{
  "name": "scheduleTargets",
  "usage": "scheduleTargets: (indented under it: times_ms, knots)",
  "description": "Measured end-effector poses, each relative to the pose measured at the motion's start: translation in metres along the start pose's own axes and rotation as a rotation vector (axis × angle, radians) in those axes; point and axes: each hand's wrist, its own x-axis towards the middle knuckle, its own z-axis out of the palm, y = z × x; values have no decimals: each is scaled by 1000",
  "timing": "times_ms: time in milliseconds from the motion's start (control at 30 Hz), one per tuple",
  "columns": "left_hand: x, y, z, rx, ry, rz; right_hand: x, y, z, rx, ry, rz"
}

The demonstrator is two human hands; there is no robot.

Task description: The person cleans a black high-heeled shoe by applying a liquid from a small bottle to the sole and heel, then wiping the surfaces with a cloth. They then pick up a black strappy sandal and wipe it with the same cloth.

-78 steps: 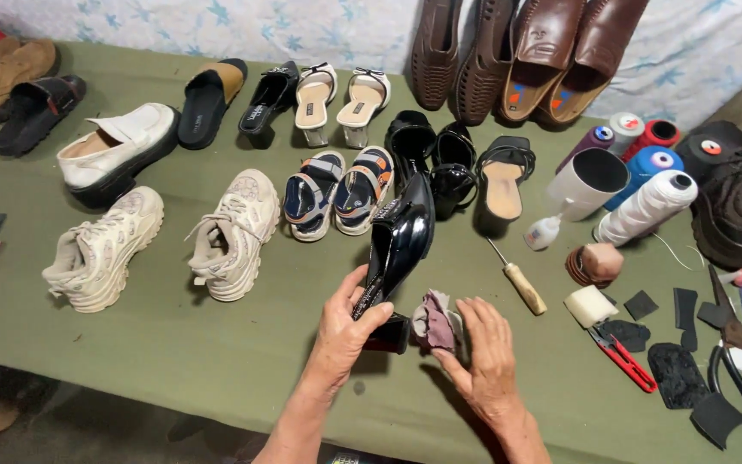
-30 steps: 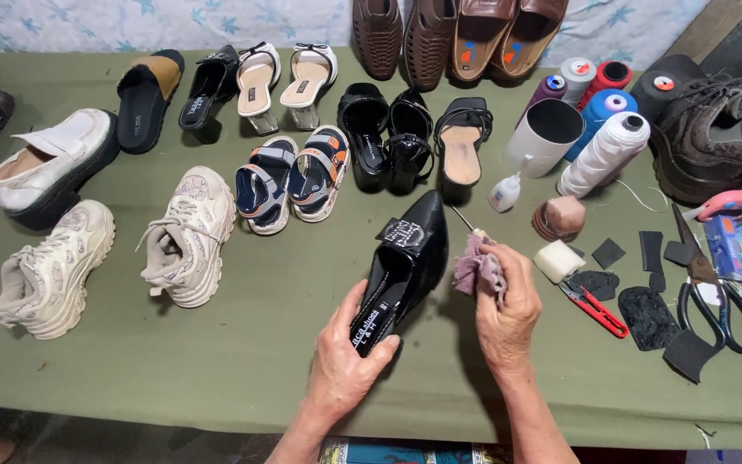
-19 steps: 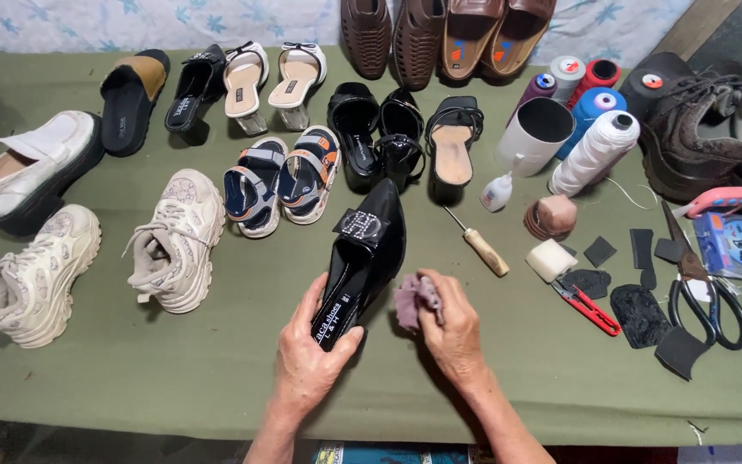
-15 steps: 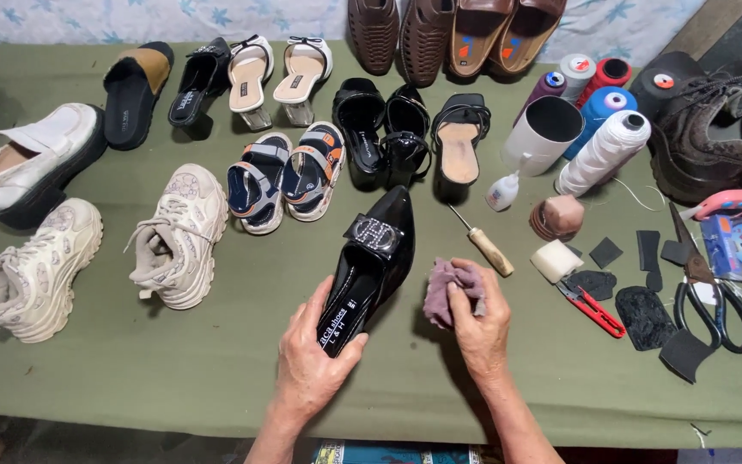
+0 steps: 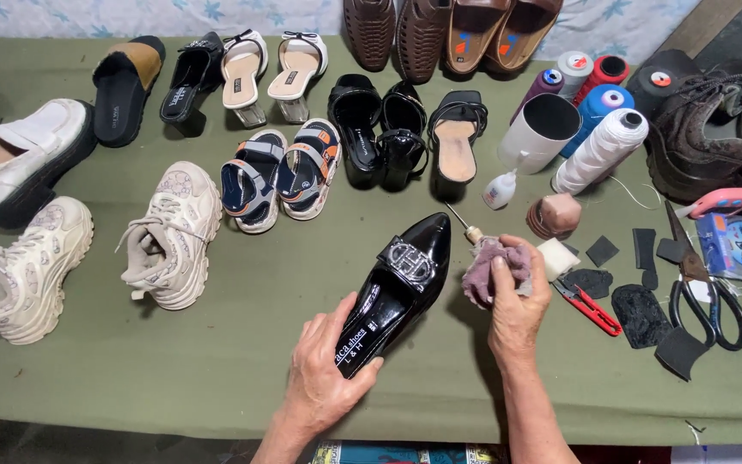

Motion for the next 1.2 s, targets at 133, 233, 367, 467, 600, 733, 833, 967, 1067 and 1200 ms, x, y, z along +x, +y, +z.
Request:
scheduleTargets:
  times_ms: [133, 233, 367, 467, 600, 733, 833, 967, 1067, 1200]
  knots:
    - [4, 5, 3, 85, 26, 169, 0, -29, -4, -32, -60, -72]
    - [5, 8, 6, 84, 27, 258, 4, -26, -3, -61, -271, -269]
    - [5, 5, 2, 143, 40, 296, 16, -20, -5, -34, -133, -96]
    - [5, 3, -3, 171, 44, 326, 18, -29, -12, -98, -26, -129]
    - [6, 2, -2, 242, -3, 399, 15, -33, -11, -152, -251, -270]
    - [0, 4, 2, 128, -36, 240, 17, -27, -11, -173, -70, -136]
    - [-4, 4, 2, -89, -162, -191, 14, -20, -20, -178, -1, -95]
    - [9, 24, -6, -582, -215, -506, -1, -14, -23, -115, 4, -65]
    - [11, 24, -2, -798, -227, -620, -8, -22, -23, -215, -43, -227]
    - [8, 24, 2, -844, -207, -628, -16, -36, -20, -197, -115, -290]
